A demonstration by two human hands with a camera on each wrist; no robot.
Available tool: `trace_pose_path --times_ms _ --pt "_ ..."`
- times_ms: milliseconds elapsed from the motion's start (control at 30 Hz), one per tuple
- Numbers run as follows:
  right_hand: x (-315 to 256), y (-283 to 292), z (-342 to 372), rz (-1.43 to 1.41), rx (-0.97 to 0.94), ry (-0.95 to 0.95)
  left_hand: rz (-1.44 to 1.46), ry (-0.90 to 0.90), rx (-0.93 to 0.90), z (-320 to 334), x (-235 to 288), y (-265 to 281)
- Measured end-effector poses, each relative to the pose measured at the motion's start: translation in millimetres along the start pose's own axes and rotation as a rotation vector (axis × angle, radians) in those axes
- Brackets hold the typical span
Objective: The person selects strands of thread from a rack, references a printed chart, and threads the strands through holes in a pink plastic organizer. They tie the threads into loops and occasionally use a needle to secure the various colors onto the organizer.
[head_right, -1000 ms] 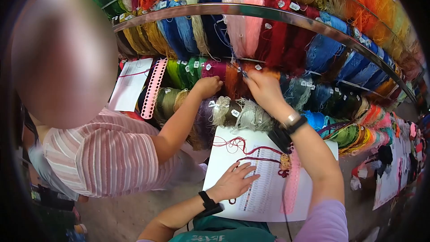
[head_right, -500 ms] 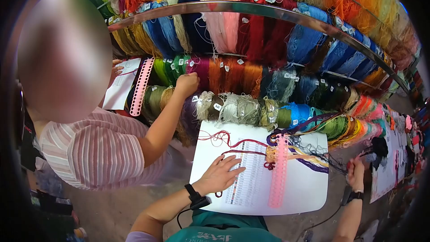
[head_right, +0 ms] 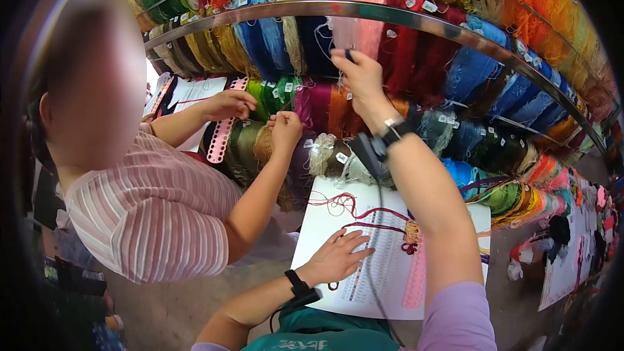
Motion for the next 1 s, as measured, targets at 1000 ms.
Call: trace_pose_path --times_ms 1000 --pt "34.3 -70.2 -76.9 -0.062 0.152 0.129 0.020 0.013 -0.024 -3.7 -2.4 6.1"
Point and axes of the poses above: each hand's wrist, its own z-axis away from the middle knuckle, its own y-axis out of the back of the hand, x = y × z, the point moved 4 cm from there along -z, towards the middle knuckle, and after that the axes turned 14 degrees about x, right-handed, at the moved point
